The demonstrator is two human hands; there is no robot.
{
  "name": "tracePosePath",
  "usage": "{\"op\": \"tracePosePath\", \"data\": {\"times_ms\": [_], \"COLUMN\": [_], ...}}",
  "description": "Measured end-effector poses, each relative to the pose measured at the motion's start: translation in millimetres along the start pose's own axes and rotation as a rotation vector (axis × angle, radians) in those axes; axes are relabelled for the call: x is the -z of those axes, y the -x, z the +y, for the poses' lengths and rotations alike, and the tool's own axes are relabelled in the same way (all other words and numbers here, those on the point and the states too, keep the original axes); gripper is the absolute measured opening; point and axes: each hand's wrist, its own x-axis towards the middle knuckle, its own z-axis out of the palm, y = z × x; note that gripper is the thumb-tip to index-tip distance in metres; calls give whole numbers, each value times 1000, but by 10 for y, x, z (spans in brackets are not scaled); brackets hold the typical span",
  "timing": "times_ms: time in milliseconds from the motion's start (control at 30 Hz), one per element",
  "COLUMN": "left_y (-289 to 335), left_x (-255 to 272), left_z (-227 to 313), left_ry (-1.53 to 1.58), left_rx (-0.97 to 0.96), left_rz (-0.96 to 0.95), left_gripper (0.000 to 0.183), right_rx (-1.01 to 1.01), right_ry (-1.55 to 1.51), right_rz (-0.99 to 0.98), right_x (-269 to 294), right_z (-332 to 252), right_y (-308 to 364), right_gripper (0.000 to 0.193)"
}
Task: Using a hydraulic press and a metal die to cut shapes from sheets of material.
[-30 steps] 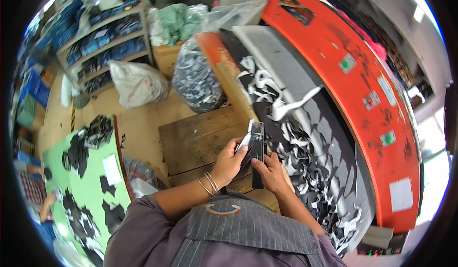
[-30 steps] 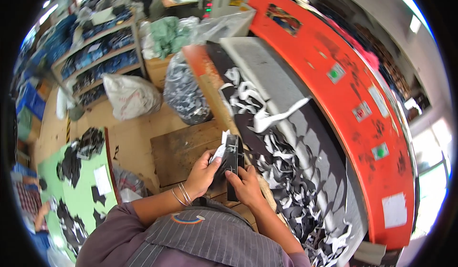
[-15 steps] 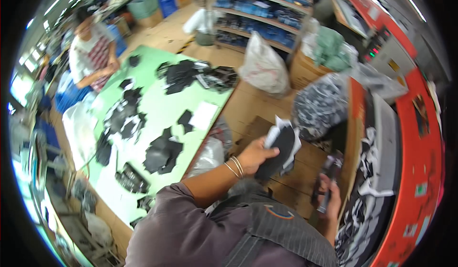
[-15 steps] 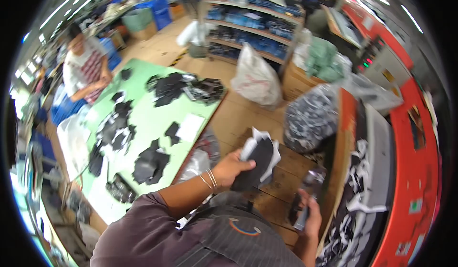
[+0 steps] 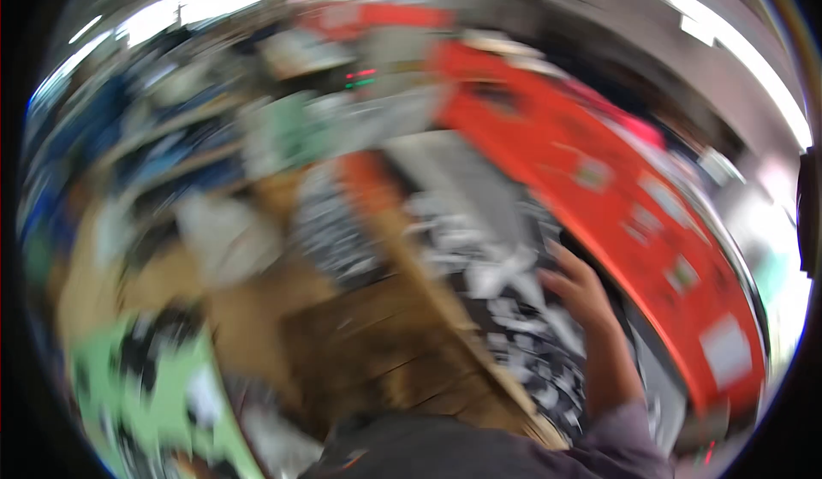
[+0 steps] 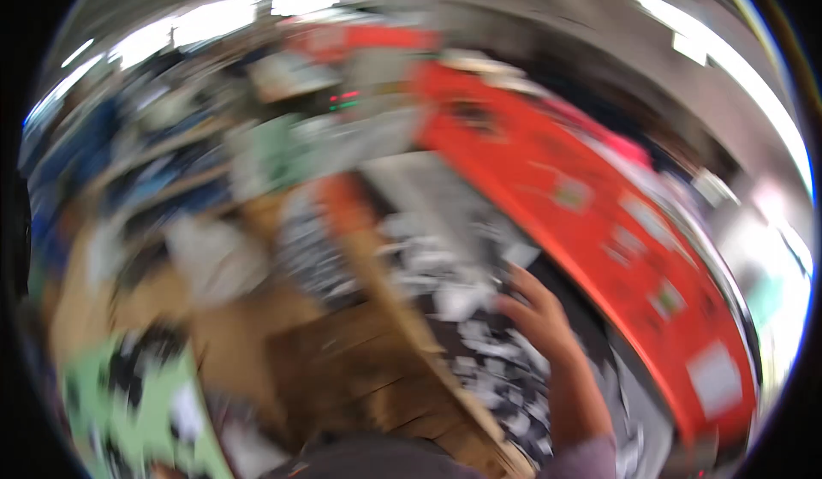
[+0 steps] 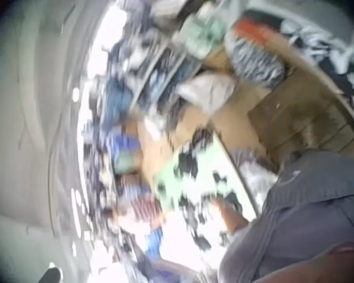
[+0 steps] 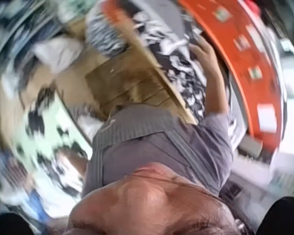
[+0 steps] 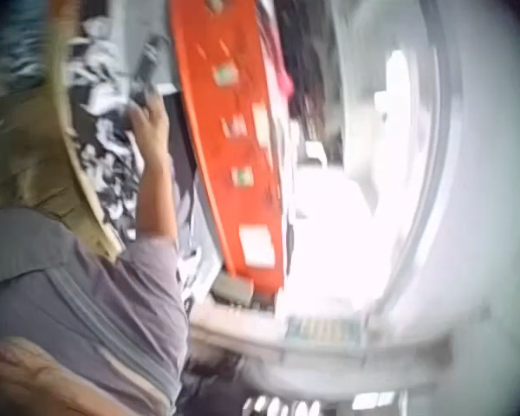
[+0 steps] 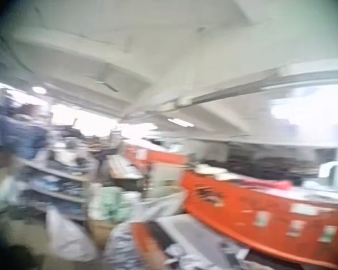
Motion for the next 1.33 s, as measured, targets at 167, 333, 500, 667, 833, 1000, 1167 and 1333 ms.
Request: {"op": "tracePosePath", "data": {"times_ms": [167, 333, 500, 667, 833, 1000, 1167, 1333], "left_y": [-2478, -2373, -2502, -1314, -277, 302, 303, 323], "left_x": [-2786, -3094, -4168, -4533, -5227, -5591, -5781, -5680], "left_z": [2167, 5118, 6456, 8878, 9625, 9848, 9976, 10060], "left_ry": [210, 593, 893, 894, 465, 151, 182, 115], "left_rx": [48, 398, 60, -277, -972, -952, -886, -863], "left_rz": [-353, -676, -900, -1245, -1070, -831, -970, -1030], "left_gripper": [37, 37, 37, 33, 42, 64, 50, 45], "right_rx": [230, -172, -535, -748, -23, -641, -1179, -1276], "right_ry": [646, 1050, 1572, 1267, 1676, 978, 424, 326], "right_rz": [757, 1380, 1524, 1718, 1622, 1096, 982, 708], "right_x": [2100, 4419, 5595, 5958, 5057, 3561, 3284, 3522], "right_z": [-68, 393, 1126, 1430, 1708, 3062, 3499, 3644], "right_y": [-548, 1054, 1610, 2308, 2025, 2406, 2474, 2318], "right_gripper": [24, 21, 20, 29, 22, 42, 61, 59]}}
